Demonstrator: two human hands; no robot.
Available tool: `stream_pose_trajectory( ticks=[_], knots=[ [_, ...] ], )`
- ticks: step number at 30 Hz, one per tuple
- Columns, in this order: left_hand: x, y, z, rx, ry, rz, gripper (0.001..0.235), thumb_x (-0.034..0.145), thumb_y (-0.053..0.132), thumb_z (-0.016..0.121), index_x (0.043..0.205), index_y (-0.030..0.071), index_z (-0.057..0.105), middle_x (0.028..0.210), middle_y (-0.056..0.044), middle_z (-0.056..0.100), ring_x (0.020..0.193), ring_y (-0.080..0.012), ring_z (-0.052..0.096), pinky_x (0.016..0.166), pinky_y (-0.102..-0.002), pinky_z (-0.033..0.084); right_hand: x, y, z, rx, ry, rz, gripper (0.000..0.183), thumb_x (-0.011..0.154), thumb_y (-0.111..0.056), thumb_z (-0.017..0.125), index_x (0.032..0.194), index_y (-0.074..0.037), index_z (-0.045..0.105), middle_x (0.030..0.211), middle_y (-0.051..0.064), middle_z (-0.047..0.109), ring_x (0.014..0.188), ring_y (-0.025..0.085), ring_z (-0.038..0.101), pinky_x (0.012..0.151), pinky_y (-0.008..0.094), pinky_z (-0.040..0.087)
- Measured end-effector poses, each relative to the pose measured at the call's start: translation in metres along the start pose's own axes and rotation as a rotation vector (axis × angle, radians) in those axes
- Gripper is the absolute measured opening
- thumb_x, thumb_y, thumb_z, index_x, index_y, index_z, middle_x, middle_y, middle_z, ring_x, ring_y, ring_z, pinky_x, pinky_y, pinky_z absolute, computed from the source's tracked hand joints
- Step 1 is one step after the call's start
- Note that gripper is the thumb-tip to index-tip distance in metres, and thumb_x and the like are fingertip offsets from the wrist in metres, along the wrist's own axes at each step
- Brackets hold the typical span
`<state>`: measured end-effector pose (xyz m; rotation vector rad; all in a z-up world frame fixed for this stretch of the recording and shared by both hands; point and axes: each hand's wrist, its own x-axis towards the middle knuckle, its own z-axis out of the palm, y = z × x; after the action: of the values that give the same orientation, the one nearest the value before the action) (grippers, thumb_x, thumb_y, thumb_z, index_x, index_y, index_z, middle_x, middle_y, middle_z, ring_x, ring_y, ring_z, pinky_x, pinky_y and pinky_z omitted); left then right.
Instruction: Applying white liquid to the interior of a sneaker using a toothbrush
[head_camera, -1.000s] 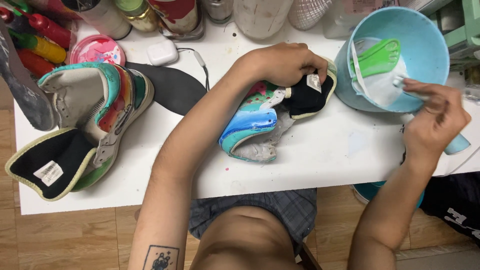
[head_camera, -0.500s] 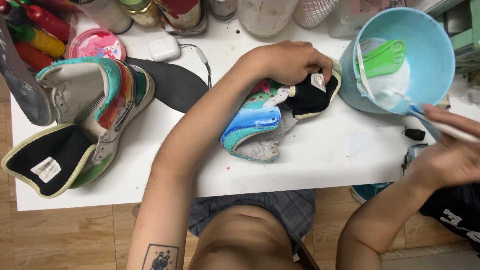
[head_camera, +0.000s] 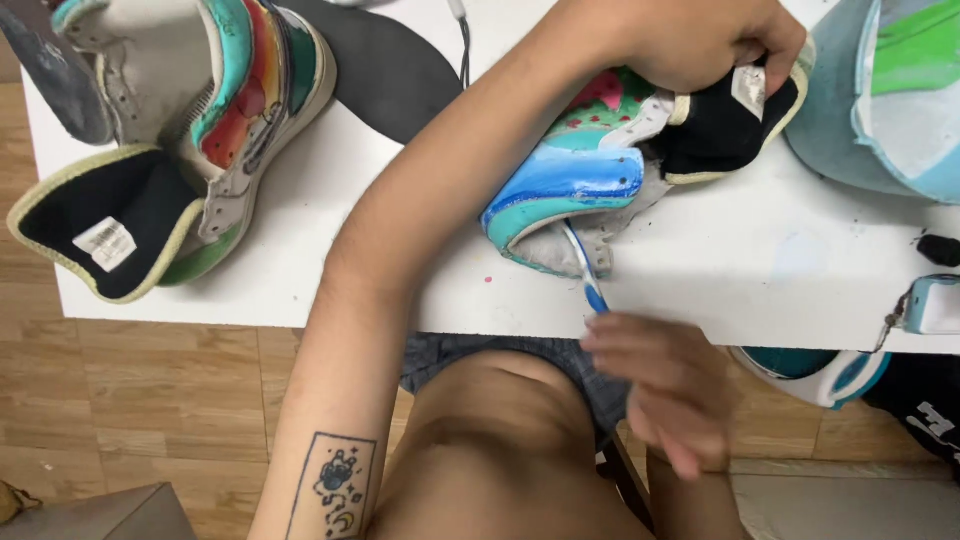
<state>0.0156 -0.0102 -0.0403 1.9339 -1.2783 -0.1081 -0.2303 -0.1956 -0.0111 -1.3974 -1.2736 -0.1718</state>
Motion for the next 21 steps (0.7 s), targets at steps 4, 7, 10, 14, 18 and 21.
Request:
stream_pose_trajectory(
  ticks=[4,7,10,14,18,21],
  knots=[
    [-0.002,0.004,-0.001,-0.029,0.003,-0.009,0.034,0.093,-0.004,0.042,0.104,0.013,0.069,0.094,-0.006,0.069,0.08,-0.0201,0.061,0.067,-0.035,0.043,-0.015,0.0,0.013,-0.071,0.367,-0.182,0.052,0.112,-0.046,0.014,0.097,-0.01,0.048,0.075,0.012,0.064,0.065,0.026,0.072,0.057,0.041,0.069],
    [-0.001,0.008,-0.004,-0.016,-0.018,-0.043,0.033,0.094,-0.003,0.042,0.106,0.014,0.068,0.094,-0.006,0.067,0.08,-0.0211,0.059,0.067,-0.037,0.041,-0.009,0.016,0.023,-0.087,0.344,-0.173,0.06,0.111,-0.05,0.015,0.085,-0.01,0.051,0.077,0.013,0.068,0.067,0.03,0.074,0.06,0.046,0.068],
    [-0.003,0.013,0.003,0.013,-0.016,-0.081,0.034,0.091,-0.006,0.044,0.105,0.014,0.067,0.084,-0.005,0.059,0.07,-0.0207,0.05,0.06,-0.037,0.035,-0.011,0.021,-0.003,0.008,0.138,-0.214,0.05,0.115,-0.042,0.022,0.087,-0.009,0.048,0.089,0.018,0.068,0.08,0.038,0.073,0.071,0.056,0.066],
    [0.002,0.003,0.003,0.031,0.003,-0.023,0.032,0.083,-0.003,0.049,0.102,0.014,0.068,0.088,-0.004,0.069,0.074,-0.0204,0.059,0.062,-0.037,0.041,0.0,0.013,0.02,0.014,0.405,-0.299,0.057,0.111,-0.05,0.021,0.112,-0.006,0.057,0.063,0.005,0.061,0.056,0.022,0.068,0.053,0.041,0.066],
    [-0.001,0.018,-0.004,0.014,0.016,-0.034,0.035,0.085,-0.005,0.046,0.103,0.012,0.07,0.087,-0.004,0.067,0.073,-0.0188,0.057,0.062,-0.034,0.041,0.016,0.023,0.025,0.035,0.167,0.0,0.054,0.114,-0.042,0.029,0.089,0.003,0.045,0.092,0.024,0.064,0.084,0.045,0.073,0.081,0.066,0.067],
    [-0.003,0.023,-0.009,0.011,-0.054,-0.213,0.04,0.083,-0.002,0.045,0.101,0.021,0.072,0.077,0.0,0.059,0.068,-0.0201,0.053,0.057,-0.039,0.036,0.018,0.005,0.018,0.058,0.407,-0.282,0.058,0.114,-0.042,0.025,0.084,-0.002,0.054,0.061,0.013,0.058,0.052,0.03,0.066,0.05,0.048,0.065]
  ],
)
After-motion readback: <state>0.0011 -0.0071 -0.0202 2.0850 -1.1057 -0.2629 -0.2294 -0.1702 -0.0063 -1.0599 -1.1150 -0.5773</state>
